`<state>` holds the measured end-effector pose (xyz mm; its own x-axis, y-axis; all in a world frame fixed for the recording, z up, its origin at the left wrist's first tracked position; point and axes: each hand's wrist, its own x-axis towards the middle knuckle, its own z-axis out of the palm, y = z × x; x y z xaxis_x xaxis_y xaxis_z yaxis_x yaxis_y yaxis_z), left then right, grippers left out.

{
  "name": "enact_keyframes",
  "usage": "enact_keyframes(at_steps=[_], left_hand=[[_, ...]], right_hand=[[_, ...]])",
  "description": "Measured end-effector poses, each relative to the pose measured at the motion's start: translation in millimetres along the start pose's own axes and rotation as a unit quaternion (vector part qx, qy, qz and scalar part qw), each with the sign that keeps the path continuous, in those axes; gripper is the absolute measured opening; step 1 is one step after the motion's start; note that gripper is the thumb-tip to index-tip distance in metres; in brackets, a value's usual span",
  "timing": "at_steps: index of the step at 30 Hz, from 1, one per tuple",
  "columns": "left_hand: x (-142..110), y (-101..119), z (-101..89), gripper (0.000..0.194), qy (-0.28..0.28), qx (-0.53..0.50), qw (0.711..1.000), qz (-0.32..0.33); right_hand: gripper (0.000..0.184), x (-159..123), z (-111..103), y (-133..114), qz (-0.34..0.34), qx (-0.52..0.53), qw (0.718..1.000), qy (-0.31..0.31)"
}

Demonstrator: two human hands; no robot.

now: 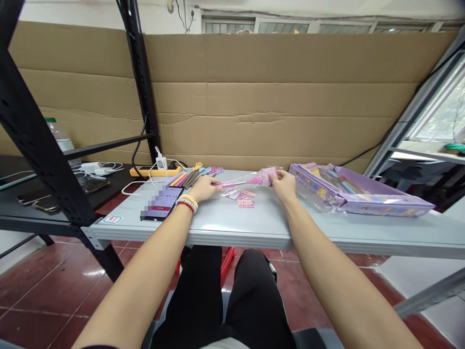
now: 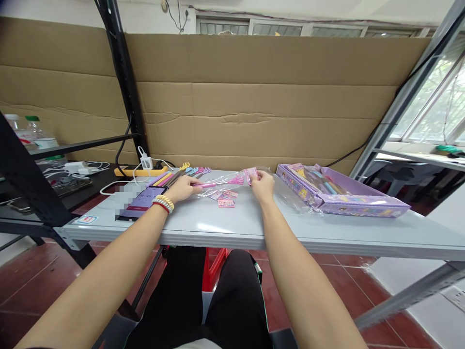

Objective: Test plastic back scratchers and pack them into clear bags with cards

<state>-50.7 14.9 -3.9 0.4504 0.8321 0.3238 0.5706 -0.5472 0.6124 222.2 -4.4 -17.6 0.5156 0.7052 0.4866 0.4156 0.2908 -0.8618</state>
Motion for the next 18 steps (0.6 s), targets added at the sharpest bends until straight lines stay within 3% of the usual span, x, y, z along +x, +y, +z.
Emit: enact_keyframes(at_steps=[4, 6, 10, 13, 16, 18], left_hand=[[-1.7, 0.9, -0.2, 0.023, -0.095, -0.065, 0.993, 0.011], [-1.9, 1.2, -0.8, 0.019, -0.103, -0.101, 0.989, 0.006], [0.1, 1.1, -1.2, 0.016, 0.000, -0.220, 0.975, 0.002], [2.8, 1.2, -0.4, 0.013, 0.089, -0.358, 0.929, -0.020], [3.8, 2.8, -0.2, 0.011, 0.124, -0.474, 0.869, -0.065], [3.0, 4.8, -0.4, 0.013, 0.120, -0.509, 0.848, -0.091]], right_hand=[[0.031, -3.2, -0.4, -3.7, -0.064, -0.074, 0.993, 0.059], [0.038, -4.7, 1.0, -5.8, -0.084, -0.054, 0.993, 0.063], [0.047, -4.8, 1.2, -8.2, -0.066, -0.007, 0.991, 0.117], [0.046, -3.8, -0.9, -9.1, -0.012, -0.035, 0.990, 0.136], [0.032, -4.6, -0.7, -10.0, 0.024, -0.092, 0.992, 0.082], [0.022, -7.2, 1.7, -10.3, 0.038, -0.125, 0.991, 0.030]])
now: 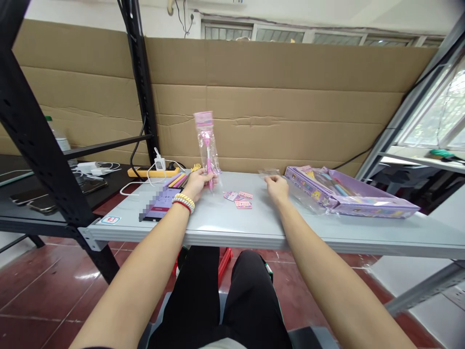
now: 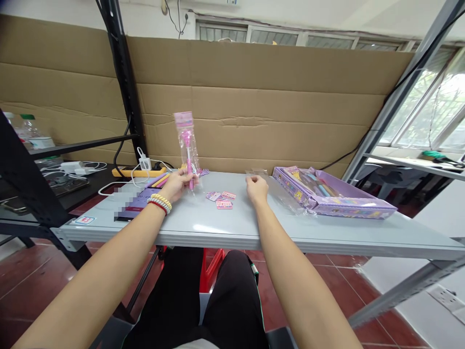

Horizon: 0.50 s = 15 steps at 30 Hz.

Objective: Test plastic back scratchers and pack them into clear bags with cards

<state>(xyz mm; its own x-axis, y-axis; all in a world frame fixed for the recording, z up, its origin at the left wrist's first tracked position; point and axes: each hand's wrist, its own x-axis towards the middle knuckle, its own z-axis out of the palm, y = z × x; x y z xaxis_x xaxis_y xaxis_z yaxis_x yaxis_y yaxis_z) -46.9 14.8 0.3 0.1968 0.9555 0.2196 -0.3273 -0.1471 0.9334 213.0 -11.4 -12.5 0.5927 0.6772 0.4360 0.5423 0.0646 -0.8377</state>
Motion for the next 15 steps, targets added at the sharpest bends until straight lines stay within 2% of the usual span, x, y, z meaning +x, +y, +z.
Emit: enact_keyframes(at_steps=[2, 4, 7, 9, 10, 12, 14, 15], left_hand=[[-2, 1, 1.5, 0.011, -0.005, -0.007, 1.000, -0.025], [-3, 1, 2.9, 0.008, -0.019, -0.013, 0.999, -0.046], [-2, 0, 4.5, 0.004, -0.042, -0.027, 0.996, -0.075], [-2, -2, 5.2, 0.007, -0.054, -0.022, 0.994, -0.087], [-2, -4, 5.5, 0.008, -0.062, -0.015, 0.994, -0.091], [-2, -5, 6.2, 0.011, -0.080, 0.008, 0.992, -0.096], [-4, -6, 7.5, 0.015, -0.089, 0.042, 0.991, -0.095], [-5, -6, 8.4, 0.018, -0.092, 0.063, 0.989, -0.092]], right_hand=[[0.019, -5, 4, -1, -0.014, -0.007, 0.998, -0.054], [0.029, -13, 8, -2, -0.068, 0.024, 0.989, -0.128], [0.070, -31, 17, -7, -0.195, 0.088, 0.940, -0.265], [0.080, -42, 21, -13, -0.254, 0.103, 0.900, -0.339], [0.076, -47, 23, -16, -0.274, 0.103, 0.885, -0.362], [0.051, -52, 26, -21, -0.302, 0.093, 0.869, -0.382], [0.023, -52, 27, -23, -0.315, 0.083, 0.865, -0.382], [0.015, -51, 27, -23, -0.314, 0.083, 0.866, -0.381]])
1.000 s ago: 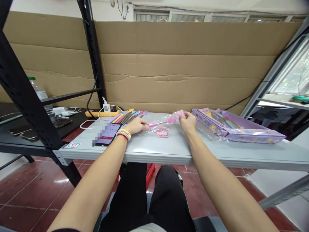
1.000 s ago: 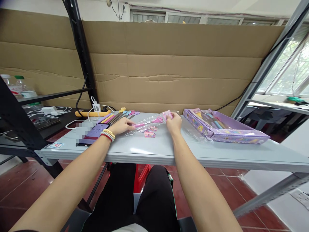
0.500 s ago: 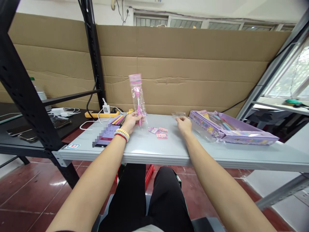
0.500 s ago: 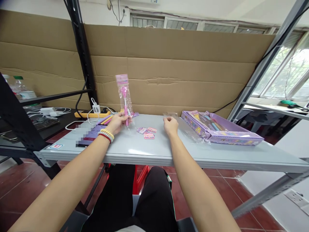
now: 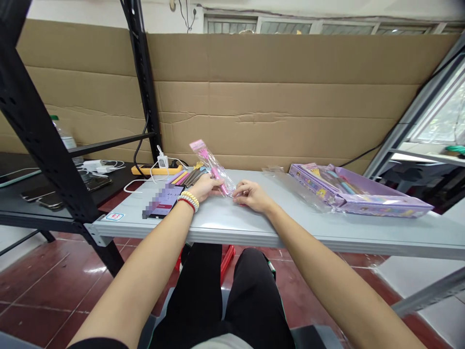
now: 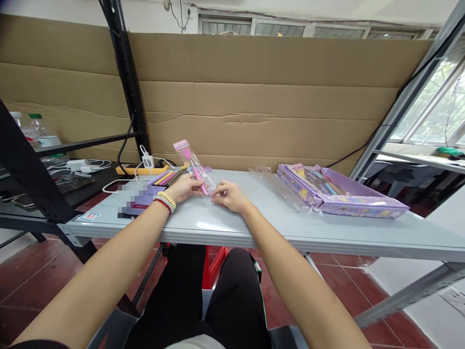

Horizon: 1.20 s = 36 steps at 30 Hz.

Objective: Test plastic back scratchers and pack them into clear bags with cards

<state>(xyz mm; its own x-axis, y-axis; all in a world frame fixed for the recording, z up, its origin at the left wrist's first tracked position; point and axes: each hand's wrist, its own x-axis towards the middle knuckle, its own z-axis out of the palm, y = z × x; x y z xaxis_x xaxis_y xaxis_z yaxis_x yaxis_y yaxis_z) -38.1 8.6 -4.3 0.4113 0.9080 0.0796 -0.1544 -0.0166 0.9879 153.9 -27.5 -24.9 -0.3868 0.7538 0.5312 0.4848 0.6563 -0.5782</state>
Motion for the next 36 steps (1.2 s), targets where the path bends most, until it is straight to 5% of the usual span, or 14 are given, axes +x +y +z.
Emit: enact_keyframes(at_steps=[5, 10, 16, 20, 25, 36], left_hand=[[-2, -4, 8.6, 0.034, -0.027, 0.103, 0.994, 0.028], [-3, -9, 17.2, 0.048, -0.089, 0.107, 0.988, 0.061], [-5, -13, 21.3, 0.054, -0.085, 0.099, 0.989, 0.068], [-4, -12, 21.2, 0.045, -0.065, 0.046, 0.997, 0.003], [-4, -10, 19.9, 0.029, -0.018, 0.006, 0.999, -0.030], [-8, -6, 25.4, 0.020, -0.043, -0.046, 0.998, -0.032]], right_hand=[[0.022, 0, -4, 4, 0.033, 0.034, 0.999, 0.012], [0.032, -2, -2, -2, 0.129, 0.099, 0.987, -0.006], [0.026, 0, 1, 2, 0.185, 0.109, 0.976, 0.041], [0.035, -2, 1, 5, 0.137, 0.129, 0.978, 0.086], [0.017, -4, -1, -3, 0.028, -0.006, 1.000, -0.004], [0.043, -1, 6, -2, 0.012, -0.186, 0.982, 0.036]])
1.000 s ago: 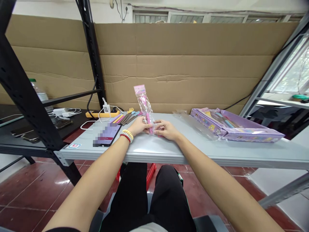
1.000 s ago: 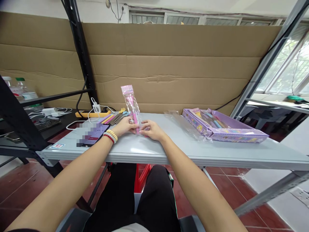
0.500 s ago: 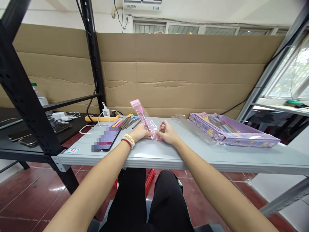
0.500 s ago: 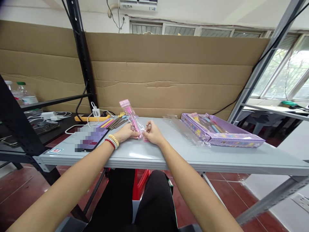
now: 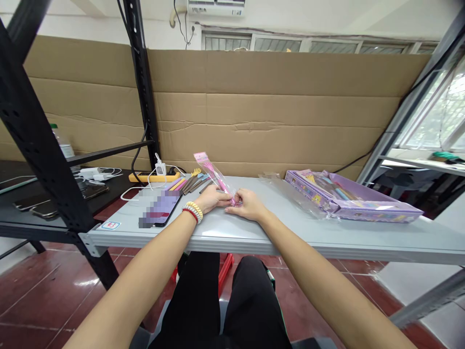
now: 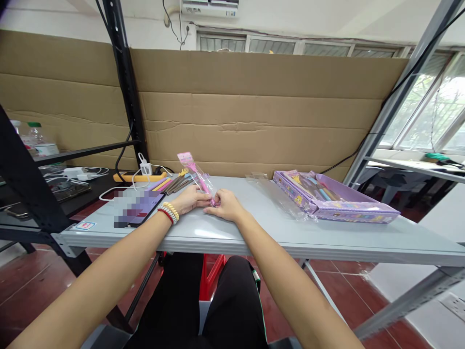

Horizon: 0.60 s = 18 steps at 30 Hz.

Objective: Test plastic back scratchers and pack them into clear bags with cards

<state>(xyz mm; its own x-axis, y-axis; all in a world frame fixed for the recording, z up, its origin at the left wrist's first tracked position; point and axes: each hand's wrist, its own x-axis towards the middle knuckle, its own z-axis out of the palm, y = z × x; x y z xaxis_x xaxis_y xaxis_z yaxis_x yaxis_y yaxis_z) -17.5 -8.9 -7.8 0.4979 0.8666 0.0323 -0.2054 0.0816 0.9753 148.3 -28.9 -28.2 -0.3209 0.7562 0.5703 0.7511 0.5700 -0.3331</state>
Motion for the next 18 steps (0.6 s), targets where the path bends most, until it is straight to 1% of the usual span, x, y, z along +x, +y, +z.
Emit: enact_keyframes(at_steps=[3, 7, 9, 12, 14, 16, 18], left_hand=[[1, 1, -1.0, 0.013, -0.012, -0.008, 1.000, -0.011], [1, 3, -3.9, 0.017, -0.057, -0.007, 0.998, -0.006], [0, 5, -5.8, 0.016, -0.072, -0.013, 0.997, -0.003], [0, 7, -8.7, 0.015, -0.081, -0.032, 0.996, -0.004], [-1, 9, -10.0, 0.017, -0.091, -0.046, 0.995, -0.002], [-2, 11, -10.5, 0.019, -0.095, -0.058, 0.994, 0.010], [-3, 13, -10.7, 0.026, -0.079, -0.071, 0.994, 0.020]], right_hand=[[0.040, 0, 1, 2, 0.018, -0.034, 0.999, -0.006], [0.026, -1, 2, 4, 0.019, -0.049, 0.999, -0.009], [0.020, 0, 1, 3, 0.027, -0.046, 0.999, -0.002], [0.020, 0, -1, 0, 0.046, -0.036, 0.998, 0.011], [0.021, 0, -3, -1, 0.042, -0.030, 0.998, 0.026], [0.019, 0, -4, -2, 0.022, -0.031, 0.998, 0.058], [0.018, 0, -3, -1, 0.005, -0.041, 0.995, 0.094]])
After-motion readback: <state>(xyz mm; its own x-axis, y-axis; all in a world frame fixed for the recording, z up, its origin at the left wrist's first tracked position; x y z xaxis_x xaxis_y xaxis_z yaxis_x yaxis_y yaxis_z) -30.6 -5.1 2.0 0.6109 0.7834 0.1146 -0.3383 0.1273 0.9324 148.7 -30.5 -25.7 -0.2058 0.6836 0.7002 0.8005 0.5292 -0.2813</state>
